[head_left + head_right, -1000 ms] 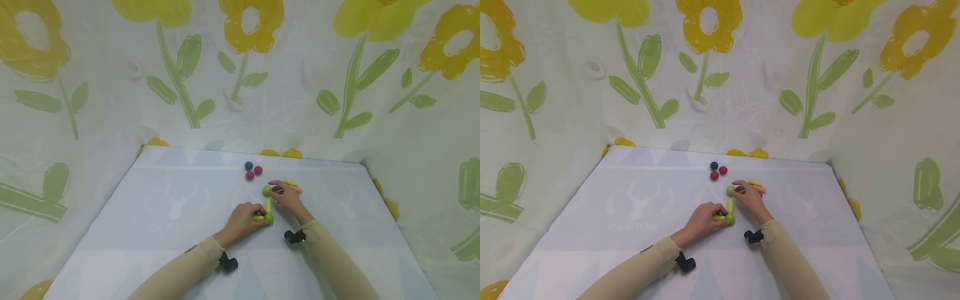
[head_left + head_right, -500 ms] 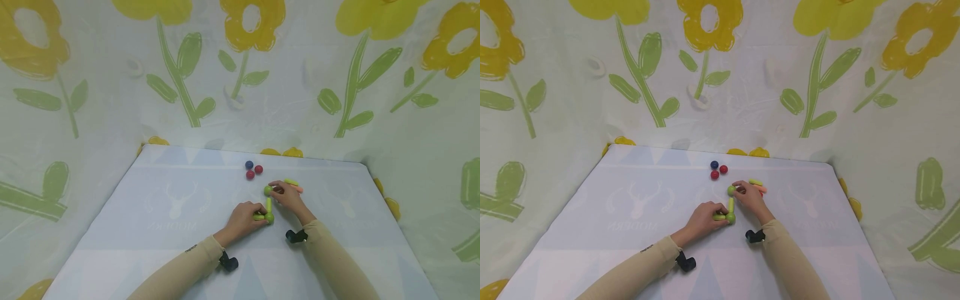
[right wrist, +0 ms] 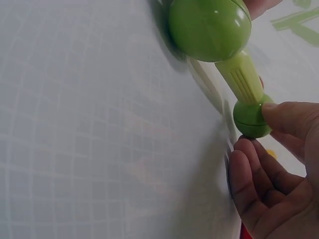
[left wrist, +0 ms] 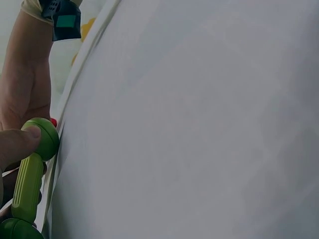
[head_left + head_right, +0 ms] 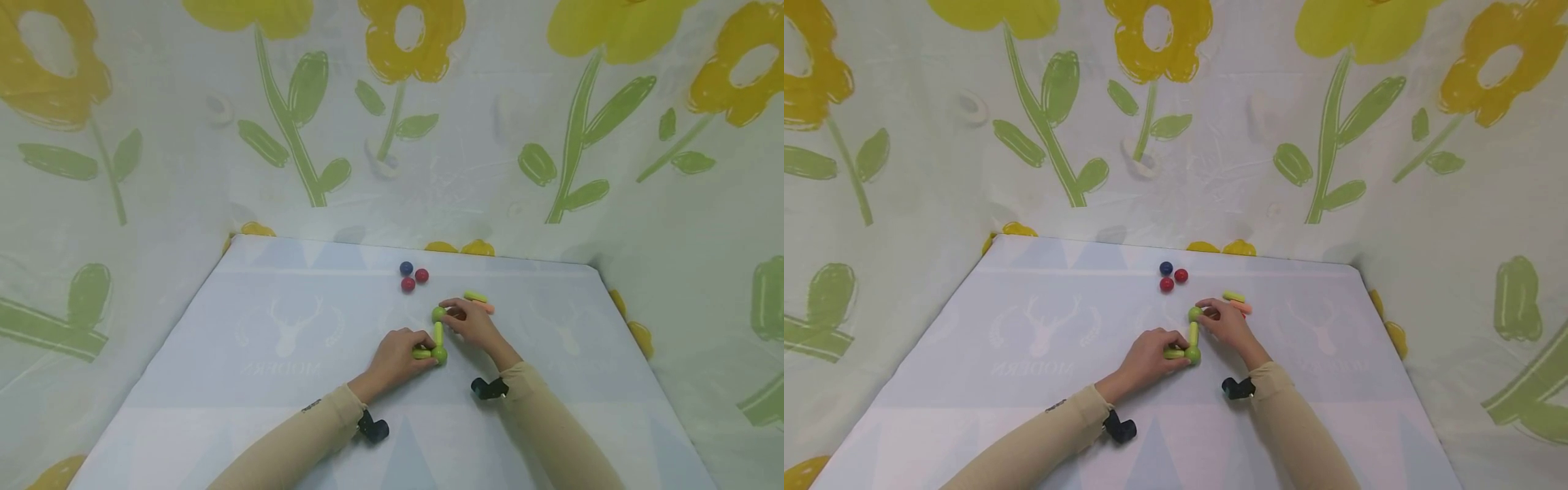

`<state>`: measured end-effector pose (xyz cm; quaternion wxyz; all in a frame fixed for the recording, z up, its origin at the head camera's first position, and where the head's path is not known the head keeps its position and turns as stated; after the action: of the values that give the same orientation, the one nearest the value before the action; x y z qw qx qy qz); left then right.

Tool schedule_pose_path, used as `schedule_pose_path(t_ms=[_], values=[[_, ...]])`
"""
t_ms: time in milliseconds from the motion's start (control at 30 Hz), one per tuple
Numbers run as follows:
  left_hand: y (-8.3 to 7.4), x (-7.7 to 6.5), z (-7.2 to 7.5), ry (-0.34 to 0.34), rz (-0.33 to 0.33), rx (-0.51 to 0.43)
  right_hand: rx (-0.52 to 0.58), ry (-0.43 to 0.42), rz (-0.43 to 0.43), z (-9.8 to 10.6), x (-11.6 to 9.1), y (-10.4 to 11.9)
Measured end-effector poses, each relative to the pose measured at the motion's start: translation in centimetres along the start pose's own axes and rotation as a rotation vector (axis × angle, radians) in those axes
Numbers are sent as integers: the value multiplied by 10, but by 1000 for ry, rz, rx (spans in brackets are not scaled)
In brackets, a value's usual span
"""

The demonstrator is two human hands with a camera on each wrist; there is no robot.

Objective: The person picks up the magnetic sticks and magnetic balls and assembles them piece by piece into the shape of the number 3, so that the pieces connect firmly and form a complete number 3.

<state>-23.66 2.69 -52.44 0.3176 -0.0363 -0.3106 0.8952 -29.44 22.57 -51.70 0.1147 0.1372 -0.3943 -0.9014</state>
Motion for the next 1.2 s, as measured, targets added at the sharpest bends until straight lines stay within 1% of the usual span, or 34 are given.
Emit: schedule_pose_path(t_ms=[200, 433, 667, 900, 1200], values=[[1, 0, 0, 4, 2, 5, -32, 21, -5, -2, 0, 0], [1, 0, 0, -19, -23, 6, -37, 20, -27, -4, 0, 0], [2, 0, -2, -3, -7, 4, -22, 13, -31, -5, 0, -2], [2, 1, -4, 3, 9, 0, -12, 5, 4, -4, -2, -2], [0, 0, -3, -4, 5, -8, -26, -12, -16, -4, -1, 0]])
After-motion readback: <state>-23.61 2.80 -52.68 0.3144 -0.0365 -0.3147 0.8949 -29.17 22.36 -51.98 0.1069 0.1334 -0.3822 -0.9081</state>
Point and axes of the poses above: each hand's wrist, its own x-axis towards the middle knuckle, its own z-axis out of the back of the hand, y = z × x, the point moved 3 cm from there along x, towards the middle knuckle, and after that the axes turned 9 degrees about y, right-handed, at the moved point
